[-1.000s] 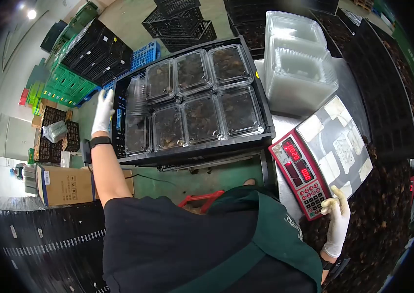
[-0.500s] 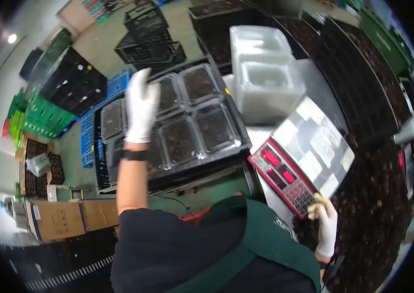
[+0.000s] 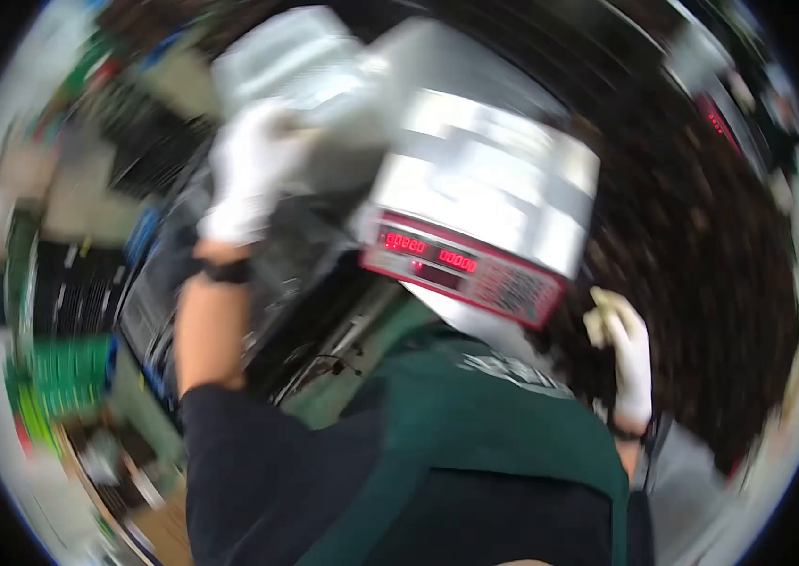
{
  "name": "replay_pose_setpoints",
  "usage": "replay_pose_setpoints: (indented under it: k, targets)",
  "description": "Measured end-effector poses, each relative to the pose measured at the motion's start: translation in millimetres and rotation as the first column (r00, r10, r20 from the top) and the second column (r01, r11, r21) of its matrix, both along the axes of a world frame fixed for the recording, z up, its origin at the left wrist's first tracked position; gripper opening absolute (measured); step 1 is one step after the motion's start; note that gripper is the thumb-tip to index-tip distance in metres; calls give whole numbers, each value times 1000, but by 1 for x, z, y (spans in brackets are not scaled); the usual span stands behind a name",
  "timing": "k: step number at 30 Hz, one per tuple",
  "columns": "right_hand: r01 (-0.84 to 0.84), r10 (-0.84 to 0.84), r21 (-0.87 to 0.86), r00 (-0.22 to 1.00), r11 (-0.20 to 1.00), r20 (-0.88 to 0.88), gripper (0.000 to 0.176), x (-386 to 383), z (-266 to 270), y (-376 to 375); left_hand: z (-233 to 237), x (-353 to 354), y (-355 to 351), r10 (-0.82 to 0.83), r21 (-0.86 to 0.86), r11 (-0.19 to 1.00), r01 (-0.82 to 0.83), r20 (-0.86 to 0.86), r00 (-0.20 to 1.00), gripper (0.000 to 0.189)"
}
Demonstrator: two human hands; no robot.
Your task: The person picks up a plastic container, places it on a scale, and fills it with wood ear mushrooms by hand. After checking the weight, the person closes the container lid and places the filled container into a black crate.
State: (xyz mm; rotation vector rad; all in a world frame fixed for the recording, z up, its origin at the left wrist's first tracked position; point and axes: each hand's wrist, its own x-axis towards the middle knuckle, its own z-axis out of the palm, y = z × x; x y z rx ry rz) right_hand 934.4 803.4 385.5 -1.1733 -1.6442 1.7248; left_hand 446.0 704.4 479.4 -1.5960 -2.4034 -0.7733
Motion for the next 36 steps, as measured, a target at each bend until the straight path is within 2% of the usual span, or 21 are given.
replay_pose_setpoints:
  k: [2,3,4,5,6,7,8,10,12,16,18,20,22,26,27,30,31,32,34,35,36]
  targets:
    - [123,-119,-39,989,992,87,32,22,3,0,12,1,3,74,-28,997,-69,240,968,19]
    - [179,-179,18,977,984,116,32,33,-5,-1,14,-5,7,38,-96,995,-20,185,982,21]
    - [205,-215,77,966,976,141,33,45,-13,-3,16,-15,9,35,-149,989,4,262,964,18]
    - [279,-311,160,922,947,233,34,57,-25,-7,13,-43,5,1,-149,988,51,330,944,16]
    - [324,-391,247,867,913,309,36,64,-35,-12,14,-50,2,55,-10,998,-55,322,945,20]
    - [322,-460,363,787,874,411,39,67,-35,-19,27,-32,4,109,59,992,-116,107,988,22]
    - [345,-479,348,751,872,454,47,70,-33,-26,38,-11,3,184,150,974,-168,-103,978,25]
    - [94,-574,698,652,710,496,61,74,-48,-41,37,13,1,57,349,937,29,-233,971,18]
    - [41,-531,678,658,734,535,85,71,-57,-54,21,61,3,-185,324,909,261,-245,952,17]
    - [-99,-449,610,586,786,674,98,58,-72,-78,-38,153,26,-544,69,822,565,-198,815,20]
    - [-77,-512,667,578,741,636,97,57,-85,-74,-67,178,32,-583,-28,812,582,-11,813,18]
    - [-78,-546,703,572,707,612,96,53,-78,-52,-89,187,36,-542,-140,812,567,177,821,36]
    - [-90,-537,723,607,685,585,94,46,-77,-25,-90,197,35,-565,-128,805,580,134,814,50]
    - [-230,-445,697,626,679,640,87,32,-87,17,-80,197,33,-597,-141,780,609,123,793,54]
    - [-252,-471,747,643,615,604,69,28,-87,20,-79,196,32,-589,-139,785,603,132,797,54]
    - [-122,-494,741,673,661,551,49,32,-109,30,-79,189,27,-560,-116,808,578,155,814,50]
    - [-133,-518,763,659,632,545,32,34,-104,31,-81,187,26,-546,-103,818,565,164,821,48]
    - [-97,-543,807,692,582,475,27,38,-114,37,-83,185,25,-535,-76,829,554,181,825,46]
    - [47,-515,767,767,640,383,22,43,-116,52,-86,178,22,-509,-28,850,527,217,833,42]
    - [223,-546,711,796,666,262,22,44,-114,59,-85,175,21,-501,0,860,510,187,845,41]
    - [230,-534,691,804,685,262,26,48,-112,67,-83,173,23,-491,27,869,493,158,857,39]
